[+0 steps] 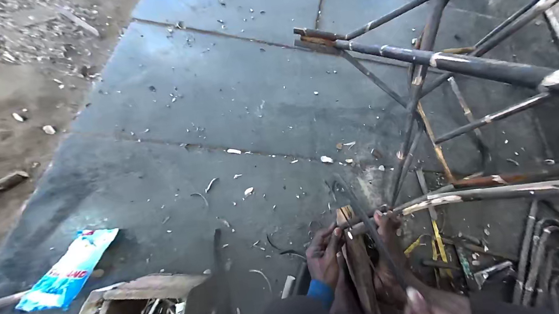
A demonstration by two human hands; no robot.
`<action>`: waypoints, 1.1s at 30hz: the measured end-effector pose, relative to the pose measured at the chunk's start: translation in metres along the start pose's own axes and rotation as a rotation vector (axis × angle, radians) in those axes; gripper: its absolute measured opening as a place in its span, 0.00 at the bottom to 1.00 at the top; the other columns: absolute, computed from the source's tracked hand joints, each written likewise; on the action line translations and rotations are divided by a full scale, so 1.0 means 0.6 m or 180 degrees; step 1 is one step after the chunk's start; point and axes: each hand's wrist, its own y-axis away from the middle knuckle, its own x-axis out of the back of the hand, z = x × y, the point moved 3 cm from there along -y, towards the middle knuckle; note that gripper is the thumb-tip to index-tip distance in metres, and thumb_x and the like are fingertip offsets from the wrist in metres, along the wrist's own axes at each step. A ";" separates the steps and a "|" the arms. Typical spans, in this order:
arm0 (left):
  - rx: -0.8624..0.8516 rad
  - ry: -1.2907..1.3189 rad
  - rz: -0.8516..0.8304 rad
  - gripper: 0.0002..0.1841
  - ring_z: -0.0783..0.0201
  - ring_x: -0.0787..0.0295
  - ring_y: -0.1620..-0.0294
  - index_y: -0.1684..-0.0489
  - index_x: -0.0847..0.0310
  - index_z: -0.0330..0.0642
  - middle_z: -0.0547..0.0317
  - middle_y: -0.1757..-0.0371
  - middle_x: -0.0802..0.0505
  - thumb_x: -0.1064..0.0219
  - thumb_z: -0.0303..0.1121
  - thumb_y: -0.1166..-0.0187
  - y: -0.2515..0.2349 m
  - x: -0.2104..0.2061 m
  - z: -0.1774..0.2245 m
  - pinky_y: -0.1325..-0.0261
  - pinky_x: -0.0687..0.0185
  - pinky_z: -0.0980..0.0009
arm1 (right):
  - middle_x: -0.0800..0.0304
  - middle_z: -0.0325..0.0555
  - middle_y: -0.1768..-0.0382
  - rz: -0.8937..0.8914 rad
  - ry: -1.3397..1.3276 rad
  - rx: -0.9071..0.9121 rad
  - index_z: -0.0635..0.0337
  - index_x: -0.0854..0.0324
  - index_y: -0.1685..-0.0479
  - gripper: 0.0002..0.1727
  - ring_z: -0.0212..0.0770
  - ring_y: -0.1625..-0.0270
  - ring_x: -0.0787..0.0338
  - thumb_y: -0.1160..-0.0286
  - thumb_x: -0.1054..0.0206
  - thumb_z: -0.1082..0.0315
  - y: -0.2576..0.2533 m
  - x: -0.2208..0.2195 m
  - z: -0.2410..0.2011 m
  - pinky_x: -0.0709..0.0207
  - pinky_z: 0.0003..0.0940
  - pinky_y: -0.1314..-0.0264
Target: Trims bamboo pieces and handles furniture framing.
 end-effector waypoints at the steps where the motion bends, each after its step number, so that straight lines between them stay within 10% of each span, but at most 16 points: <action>1: -0.0028 -0.0038 -0.0002 0.13 0.46 0.02 0.53 0.40 0.13 0.30 0.41 0.51 0.03 0.31 0.27 0.17 -0.007 -0.001 0.003 0.43 0.04 0.52 | 0.28 0.38 0.87 0.0064 -0.0041 0.0134 0.62 0.14 0.64 0.26 0.36 0.88 0.31 0.07 0.48 0.50 -0.054 -0.037 -0.005 0.30 0.37 0.85; 3: -0.0069 -0.0141 0.0179 0.11 0.52 0.03 0.60 0.43 0.11 0.32 0.44 0.56 0.03 0.30 0.26 0.18 0.005 0.000 0.004 0.48 0.05 0.56 | 0.25 0.40 0.85 0.0170 -0.0230 0.0318 0.65 0.12 0.52 0.24 0.38 0.88 0.31 0.10 0.45 0.53 -0.131 -0.092 -0.017 0.30 0.38 0.85; 8: -0.0085 -0.0118 0.0212 0.12 0.51 0.02 0.57 0.42 0.12 0.31 0.43 0.53 0.03 0.30 0.26 0.19 0.004 0.002 0.001 0.47 0.04 0.55 | 0.25 0.36 0.89 0.0026 0.0203 0.0067 0.61 0.15 0.72 0.27 0.33 0.88 0.27 0.07 0.49 0.54 0.014 0.000 -0.008 0.27 0.35 0.84; 14: -0.0050 -0.0289 0.0222 0.13 0.54 0.03 0.56 0.41 0.11 0.34 0.47 0.53 0.03 0.29 0.30 0.18 -0.005 0.004 0.012 0.46 0.06 0.57 | 0.33 0.37 0.91 0.0126 -0.0058 0.0142 0.60 0.14 0.73 0.31 0.37 0.90 0.33 0.10 0.50 0.46 -0.099 -0.088 -0.008 0.32 0.38 0.86; 19: 0.0117 -0.0039 0.0272 0.13 0.50 0.03 0.53 0.40 0.12 0.35 0.45 0.49 0.03 0.29 0.29 0.18 -0.003 0.005 0.005 0.42 0.06 0.53 | 0.28 0.36 0.90 0.0019 -0.0035 -0.0045 0.61 0.15 0.72 0.28 0.33 0.90 0.30 0.07 0.49 0.53 0.030 0.000 -0.010 0.28 0.34 0.85; 24: 0.0154 -0.0054 0.0199 0.14 0.52 0.03 0.54 0.38 0.11 0.37 0.46 0.49 0.03 0.29 0.31 0.18 -0.003 0.009 0.004 0.44 0.06 0.54 | 0.25 0.40 0.86 0.0106 -0.0152 0.0236 0.62 0.11 0.58 0.26 0.39 0.88 0.30 0.10 0.48 0.50 -0.117 -0.097 -0.007 0.28 0.40 0.85; 30: 0.0025 0.0068 0.0467 0.13 0.51 0.03 0.53 0.40 0.10 0.37 0.46 0.47 0.04 0.29 0.30 0.19 0.001 0.002 -0.005 0.45 0.05 0.53 | 0.28 0.38 0.90 0.0043 0.0110 -0.0048 0.60 0.16 0.75 0.29 0.34 0.89 0.30 0.07 0.49 0.52 0.002 -0.024 -0.011 0.30 0.35 0.85; 33: 0.0183 0.0103 0.0407 0.15 0.51 0.03 0.56 0.37 0.12 0.36 0.45 0.52 0.03 0.30 0.30 0.17 0.004 -0.002 -0.004 0.46 0.05 0.54 | 0.27 0.39 0.87 0.0218 -0.0181 0.0100 0.58 0.13 0.54 0.25 0.38 0.90 0.32 0.10 0.49 0.48 -0.092 -0.087 0.001 0.31 0.39 0.87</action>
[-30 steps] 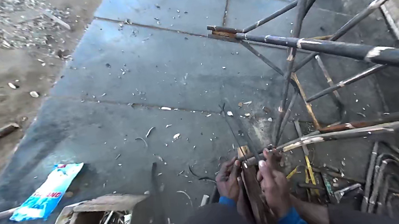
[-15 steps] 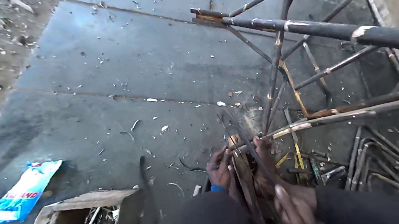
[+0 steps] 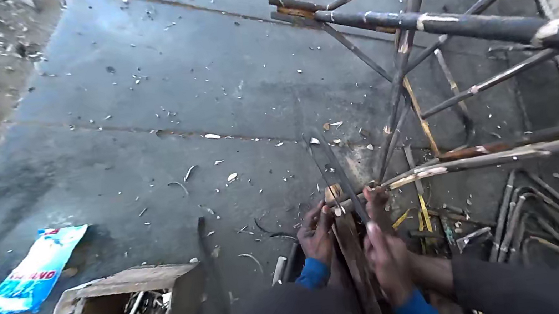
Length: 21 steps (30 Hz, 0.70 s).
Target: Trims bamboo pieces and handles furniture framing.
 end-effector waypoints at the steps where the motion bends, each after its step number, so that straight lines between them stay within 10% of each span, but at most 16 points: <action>1: -0.0021 0.0006 -0.0006 0.14 0.51 0.03 0.56 0.37 0.12 0.35 0.45 0.52 0.03 0.31 0.29 0.17 -0.003 -0.003 0.003 0.46 0.05 0.54 | 0.25 0.40 0.84 -0.0016 -0.0177 0.0036 0.55 0.14 0.35 0.25 0.38 0.88 0.32 0.10 0.48 0.49 -0.036 -0.018 0.001 0.31 0.39 0.86; 2: -0.0049 -0.0001 0.0007 0.14 0.52 0.03 0.57 0.37 0.13 0.34 0.45 0.53 0.03 0.31 0.29 0.17 -0.001 -0.002 0.006 0.46 0.05 0.55 | 0.24 0.41 0.82 -0.0044 -0.0269 0.0029 0.53 0.16 0.28 0.26 0.38 0.88 0.33 0.10 0.48 0.49 -0.046 -0.023 0.000 0.32 0.37 0.85; 7: 0.0042 0.0132 -0.0023 0.14 0.50 0.03 0.57 0.38 0.12 0.35 0.44 0.52 0.03 0.30 0.29 0.18 0.000 -0.004 0.001 0.46 0.05 0.53 | 0.27 0.35 0.89 -0.0134 0.0156 -0.0193 0.61 0.16 0.73 0.27 0.31 0.89 0.30 0.07 0.49 0.55 0.102 0.079 -0.022 0.29 0.32 0.85; 12: 0.0208 0.0087 -0.0143 0.14 0.51 0.03 0.57 0.38 0.12 0.35 0.44 0.53 0.03 0.31 0.30 0.17 -0.018 0.007 0.020 0.47 0.05 0.54 | 0.35 0.37 0.91 -0.0009 -0.0355 -0.0077 0.61 0.16 0.72 0.29 0.35 0.91 0.37 0.09 0.49 0.48 -0.047 -0.036 -0.002 0.35 0.36 0.88; 17: 0.0235 0.0195 -0.0094 0.13 0.52 0.04 0.57 0.39 0.12 0.34 0.45 0.52 0.03 0.31 0.28 0.17 -0.006 -0.006 0.019 0.48 0.05 0.54 | 0.28 0.33 0.90 -0.0216 0.0171 -0.0088 0.59 0.17 0.71 0.28 0.30 0.89 0.29 0.06 0.53 0.53 0.087 0.080 -0.015 0.28 0.31 0.86; 21: 0.0439 0.0094 -0.0217 0.15 0.51 0.04 0.53 0.35 0.12 0.39 0.48 0.43 0.04 0.30 0.32 0.17 -0.007 0.002 0.012 0.44 0.06 0.51 | 0.28 0.38 0.88 -0.0160 -0.0060 -0.0098 0.61 0.14 0.60 0.29 0.36 0.90 0.31 0.08 0.52 0.46 -0.008 0.007 0.004 0.29 0.38 0.87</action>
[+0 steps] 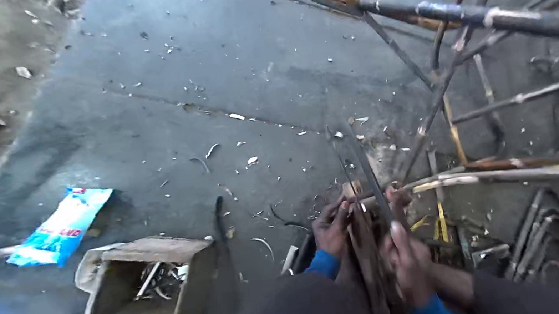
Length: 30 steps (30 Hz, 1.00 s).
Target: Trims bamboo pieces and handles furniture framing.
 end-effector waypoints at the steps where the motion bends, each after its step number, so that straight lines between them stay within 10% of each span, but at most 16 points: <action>1: -0.0023 -0.0038 0.0018 0.15 0.52 0.04 0.55 0.35 0.12 0.39 0.48 0.44 0.04 0.30 0.32 0.17 -0.004 -0.003 0.002 0.46 0.06 0.53 | 0.27 0.39 0.85 0.0021 -0.0223 -0.0028 0.61 0.14 0.52 0.28 0.36 0.89 0.32 0.09 0.50 0.46 -0.042 -0.023 0.005 0.29 0.37 0.86; 8: 0.0096 0.0084 -0.0077 0.16 0.47 0.04 0.52 0.35 0.12 0.41 0.46 0.43 0.05 0.28 0.34 0.18 -0.009 0.006 -0.007 0.43 0.06 0.49 | 0.30 0.34 0.91 -0.0012 -0.0001 -0.0341 0.60 0.17 0.71 0.28 0.31 0.91 0.31 0.06 0.52 0.53 0.119 0.063 -0.021 0.30 0.33 0.87; 24: -0.0293 -0.0402 -0.0187 0.13 0.49 0.03 0.54 0.41 0.11 0.40 0.47 0.50 0.03 0.30 0.33 0.17 0.000 0.004 -0.006 0.45 0.05 0.50 | 0.36 0.37 0.91 0.0149 -0.0213 -0.0194 0.61 0.15 0.70 0.29 0.36 0.90 0.37 0.10 0.48 0.48 -0.043 -0.025 -0.008 0.36 0.35 0.87; 30: -0.0356 -0.0417 -0.0118 0.13 0.52 0.02 0.55 0.39 0.12 0.40 0.49 0.51 0.03 0.30 0.32 0.16 0.008 -0.010 -0.011 0.44 0.04 0.52 | 0.29 0.33 0.89 -0.0017 0.0065 -0.0365 0.59 0.17 0.71 0.26 0.29 0.89 0.31 0.06 0.51 0.54 0.141 0.089 -0.024 0.30 0.30 0.86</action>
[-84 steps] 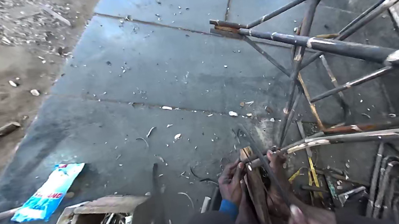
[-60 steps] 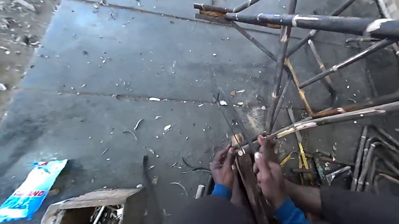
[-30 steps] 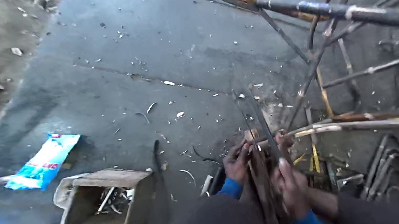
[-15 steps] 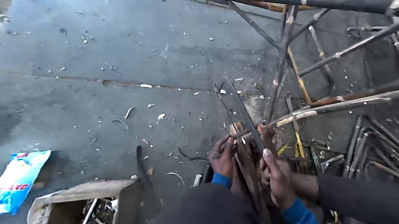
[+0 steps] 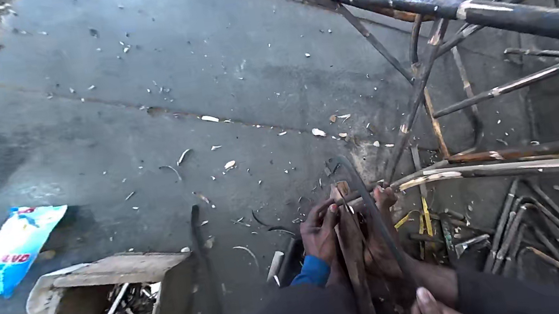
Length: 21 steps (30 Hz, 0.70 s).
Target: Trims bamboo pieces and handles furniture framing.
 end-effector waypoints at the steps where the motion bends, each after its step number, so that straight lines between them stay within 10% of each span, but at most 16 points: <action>1: 0.0039 -0.0013 -0.0036 0.14 0.52 0.02 0.54 0.38 0.12 0.40 0.49 0.50 0.03 0.31 0.33 0.16 0.000 0.000 0.001 0.43 0.05 0.52 | 0.30 0.34 0.90 0.0027 -0.0010 0.0054 0.60 0.17 0.70 0.27 0.31 0.90 0.32 0.06 0.51 0.53 -0.012 -0.011 0.005 0.31 0.32 0.87; 5: 0.0009 -0.0020 -0.0056 0.14 0.52 0.03 0.53 0.37 0.14 0.37 0.47 0.49 0.03 0.32 0.33 0.15 -0.008 -0.004 0.009 0.42 0.05 0.53 | 0.36 0.35 0.91 0.0152 -0.0420 0.0215 0.60 0.17 0.72 0.30 0.34 0.90 0.35 0.09 0.50 0.46 -0.134 -0.080 0.032 0.34 0.35 0.87; 12: 0.0083 -0.0112 -0.0303 0.13 0.51 0.03 0.53 0.40 0.12 0.41 0.49 0.50 0.03 0.30 0.34 0.17 -0.007 0.007 0.007 0.43 0.05 0.52 | 0.35 0.36 0.91 0.0128 0.0045 0.0072 0.58 0.15 0.74 0.31 0.35 0.90 0.37 0.10 0.48 0.45 -0.109 -0.055 -0.018 0.37 0.35 0.87; 15: -0.0020 -0.0234 -0.0281 0.13 0.55 0.04 0.54 0.40 0.11 0.41 0.51 0.50 0.03 0.30 0.35 0.17 -0.032 0.009 0.014 0.45 0.06 0.55 | 0.27 0.41 0.86 0.0124 -0.0108 0.0298 0.60 0.13 0.58 0.27 0.39 0.89 0.32 0.11 0.48 0.47 -0.192 -0.106 -0.021 0.30 0.40 0.87; 21: -0.0076 -0.0184 -0.0144 0.14 0.54 0.03 0.54 0.37 0.12 0.42 0.52 0.50 0.03 0.31 0.35 0.16 -0.022 0.000 0.012 0.44 0.05 0.54 | 0.30 0.34 0.90 0.0030 0.0062 0.0053 0.60 0.16 0.71 0.28 0.31 0.90 0.32 0.07 0.50 0.50 -0.043 -0.018 -0.014 0.31 0.31 0.87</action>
